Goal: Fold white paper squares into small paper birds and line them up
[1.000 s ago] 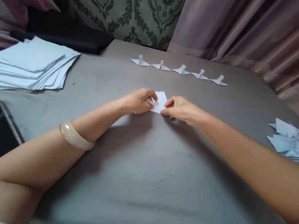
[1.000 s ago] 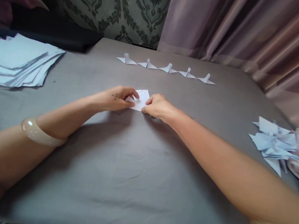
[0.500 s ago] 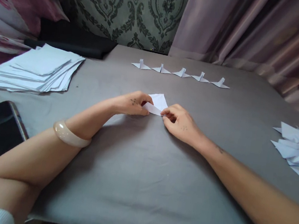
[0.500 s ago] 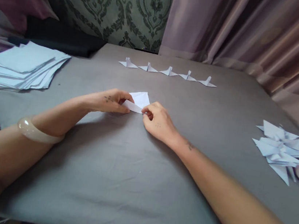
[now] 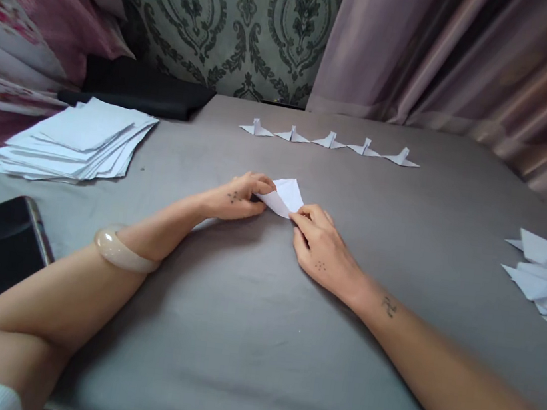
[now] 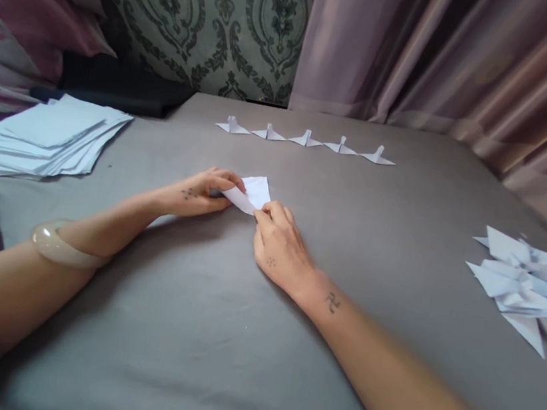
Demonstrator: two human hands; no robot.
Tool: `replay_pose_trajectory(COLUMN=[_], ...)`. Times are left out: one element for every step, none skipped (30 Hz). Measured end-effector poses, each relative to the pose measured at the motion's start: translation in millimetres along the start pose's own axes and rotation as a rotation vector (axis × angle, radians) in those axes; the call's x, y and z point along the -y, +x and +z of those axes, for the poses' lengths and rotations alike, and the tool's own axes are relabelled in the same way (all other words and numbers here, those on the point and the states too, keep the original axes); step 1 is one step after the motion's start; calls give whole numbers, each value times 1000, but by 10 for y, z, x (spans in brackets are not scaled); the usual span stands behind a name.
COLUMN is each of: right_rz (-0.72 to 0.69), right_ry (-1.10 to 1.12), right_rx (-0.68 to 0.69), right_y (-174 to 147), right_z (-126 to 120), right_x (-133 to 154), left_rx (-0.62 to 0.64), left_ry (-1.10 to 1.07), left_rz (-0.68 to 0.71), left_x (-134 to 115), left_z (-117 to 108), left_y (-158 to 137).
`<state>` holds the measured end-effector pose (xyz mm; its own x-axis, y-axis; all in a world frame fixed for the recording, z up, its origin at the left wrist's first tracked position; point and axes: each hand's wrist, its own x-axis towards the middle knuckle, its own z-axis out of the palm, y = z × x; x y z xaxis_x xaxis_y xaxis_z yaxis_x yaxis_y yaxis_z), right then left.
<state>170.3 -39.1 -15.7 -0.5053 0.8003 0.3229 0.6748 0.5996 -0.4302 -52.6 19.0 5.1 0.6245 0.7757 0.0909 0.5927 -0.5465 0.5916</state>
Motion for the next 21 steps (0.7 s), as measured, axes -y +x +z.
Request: replay_pose_trajectory(right_rz=[1,2,3,5,5,4,2,0,-2,-3,-4,-5,-6,-8,-7,-5,-4,-1,-1,-2,-4], right_ry=[0,-1,-2,-4,-8,-11,-13,-14,-14,-14,-12,-8,-2,6,15,23,32,38,45,51,57], right_rx=[8,15,21,25,27,28,29,32,36,39,43,44,42,38,35,32,29,26,22,18,13], right_y=[-2,-3,-3,-3,-4,-5,-6,-8,-10,-12,-14,-15,-14,-13,-11,-8,-4,-1,2,5,6], right_z=[-6,-13,-19,-23,-27,-28,-28,-26,-23,-19,-16,-13,-11,-10,-11,-13,-16,-18,-21,-23,-24], right_x=[5,9,12,13,13,12,10,7,4,0,-5,-11,-18,-25,-31,-36,-40,-41,-40,-38,-35], left_rx=[-39,-81,-121,-156,-188,-216,-246,-281,-318,-359,-400,-440,-475,-501,-510,-498,-466,-421,-370,-325,-295], left_ry=[49,96,139,181,222,260,293,321,344,363,376,387,397,407,416,422,426,426,421,412,399], left_rz=[12,25,40,54,65,68,64,57,50,44,40,35,27,18,13,16,27,45,63,77,83], left_x=[22,38,46,47,40,28,13,-3,-18,-32,-44,-54,-65,-76,-88,-100,-112,-122,-130,-134,-136], left_z=[19,41,63,86,107,127,146,163,178,193,206,218,228,236,243,248,252,256,259,262,265], left_y=[-3,-7,-10,-11,-11,-8,-3,4,11,17,21,21,19,13,5,-4,-12,-19,-24,-26,-26])
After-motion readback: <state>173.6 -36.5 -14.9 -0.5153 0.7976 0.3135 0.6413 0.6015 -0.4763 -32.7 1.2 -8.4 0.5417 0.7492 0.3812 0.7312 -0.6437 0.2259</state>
